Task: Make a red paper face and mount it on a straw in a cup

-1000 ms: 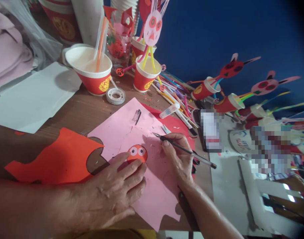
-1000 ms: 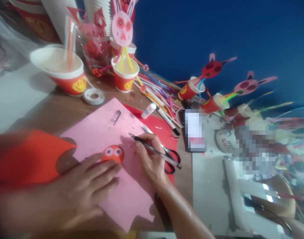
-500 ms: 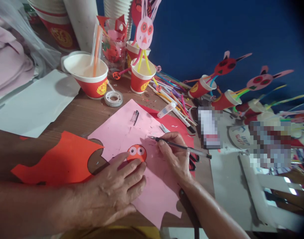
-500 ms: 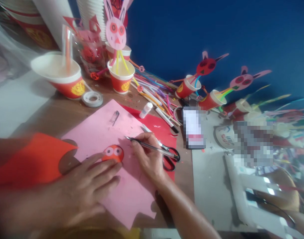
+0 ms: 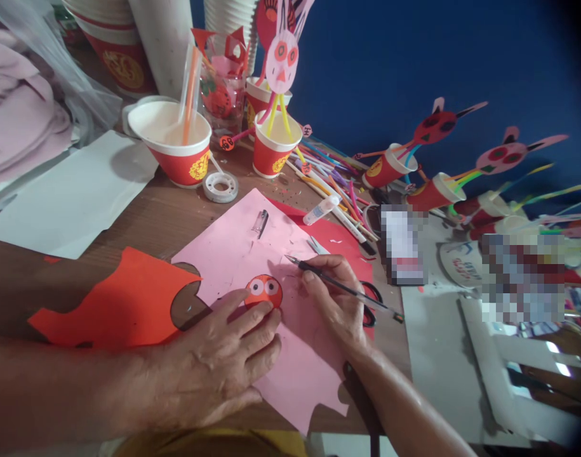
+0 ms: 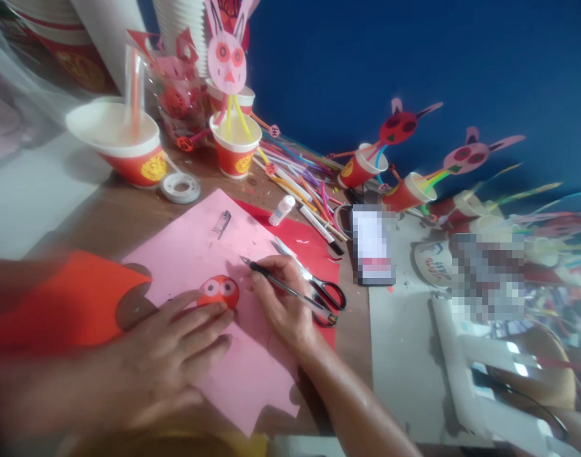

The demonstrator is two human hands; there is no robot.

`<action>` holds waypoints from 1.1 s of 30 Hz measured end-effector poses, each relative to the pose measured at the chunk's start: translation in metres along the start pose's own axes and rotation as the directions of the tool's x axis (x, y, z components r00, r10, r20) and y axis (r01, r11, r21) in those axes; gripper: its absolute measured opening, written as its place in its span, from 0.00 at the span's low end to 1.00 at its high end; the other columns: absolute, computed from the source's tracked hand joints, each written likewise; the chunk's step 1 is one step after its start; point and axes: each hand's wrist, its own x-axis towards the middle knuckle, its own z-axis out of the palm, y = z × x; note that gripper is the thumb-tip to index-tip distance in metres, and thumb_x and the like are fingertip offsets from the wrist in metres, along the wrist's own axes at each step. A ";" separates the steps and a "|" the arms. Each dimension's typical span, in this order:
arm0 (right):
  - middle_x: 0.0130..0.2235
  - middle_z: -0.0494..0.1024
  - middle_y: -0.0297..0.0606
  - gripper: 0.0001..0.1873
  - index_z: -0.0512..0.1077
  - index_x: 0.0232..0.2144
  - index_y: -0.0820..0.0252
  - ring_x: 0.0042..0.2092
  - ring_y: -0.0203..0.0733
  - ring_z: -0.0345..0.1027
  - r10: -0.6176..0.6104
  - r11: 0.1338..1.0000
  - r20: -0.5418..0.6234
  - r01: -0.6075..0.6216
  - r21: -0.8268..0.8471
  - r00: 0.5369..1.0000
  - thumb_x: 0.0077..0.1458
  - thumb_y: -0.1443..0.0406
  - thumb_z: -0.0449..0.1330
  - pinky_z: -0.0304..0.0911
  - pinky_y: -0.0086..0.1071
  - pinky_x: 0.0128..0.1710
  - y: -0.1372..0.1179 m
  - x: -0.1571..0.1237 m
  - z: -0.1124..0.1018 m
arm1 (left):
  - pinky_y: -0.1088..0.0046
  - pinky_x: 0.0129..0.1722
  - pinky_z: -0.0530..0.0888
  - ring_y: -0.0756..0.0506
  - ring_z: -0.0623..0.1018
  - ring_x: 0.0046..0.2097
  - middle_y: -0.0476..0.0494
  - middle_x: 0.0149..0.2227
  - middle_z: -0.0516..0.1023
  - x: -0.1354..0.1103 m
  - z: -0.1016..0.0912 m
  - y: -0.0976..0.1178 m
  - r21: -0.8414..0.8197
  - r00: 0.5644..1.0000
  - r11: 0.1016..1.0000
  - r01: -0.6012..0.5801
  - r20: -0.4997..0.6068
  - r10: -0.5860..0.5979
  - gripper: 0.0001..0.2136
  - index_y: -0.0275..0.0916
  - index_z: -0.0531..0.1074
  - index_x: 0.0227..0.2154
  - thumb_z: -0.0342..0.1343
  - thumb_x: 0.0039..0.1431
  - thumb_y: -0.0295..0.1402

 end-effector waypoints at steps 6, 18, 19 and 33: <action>0.30 0.80 0.35 0.05 0.75 0.33 0.56 0.30 0.40 0.75 0.000 0.989 0.051 0.007 -0.145 0.999 0.54 0.62 0.64 0.71 0.32 0.30 -0.003 -0.003 0.002 | 0.51 0.56 0.55 0.35 0.69 0.54 0.37 0.52 0.75 0.000 0.002 0.000 -0.005 1.000 1.000 0.007 -0.024 -0.007 0.21 0.36 0.70 0.49 0.46 0.65 0.47; 0.27 0.79 0.32 0.02 0.73 0.31 0.56 0.26 0.36 0.73 -0.068 0.959 0.139 0.103 -0.262 0.988 0.54 0.65 0.63 0.68 0.27 0.25 -0.007 -0.003 0.007 | 0.50 0.54 0.57 0.34 0.68 0.53 0.37 0.51 0.75 0.001 0.002 0.000 0.001 0.999 1.000 -0.014 -0.038 0.014 0.21 0.36 0.70 0.50 0.47 0.65 0.46; 0.26 0.79 0.32 0.02 0.73 0.31 0.56 0.25 0.35 0.72 -0.067 0.959 0.136 0.101 -0.264 0.988 0.54 0.65 0.63 0.68 0.27 0.25 -0.007 -0.003 0.007 | 0.50 0.54 0.57 0.34 0.68 0.53 0.37 0.50 0.75 0.001 0.002 0.000 -0.002 0.999 1.000 -0.012 -0.041 0.012 0.21 0.36 0.70 0.50 0.47 0.65 0.46; 0.34 0.79 0.35 0.07 0.72 0.40 0.54 0.35 0.40 0.75 0.008 0.987 0.102 0.008 -0.161 0.995 0.58 0.62 0.60 0.70 0.34 0.36 0.003 -0.004 0.005 | 0.52 0.54 0.59 0.34 0.68 0.54 0.35 0.52 0.74 0.002 0.001 0.000 -0.013 0.999 1.000 -0.003 -0.038 0.003 0.21 0.35 0.70 0.50 0.49 0.63 0.46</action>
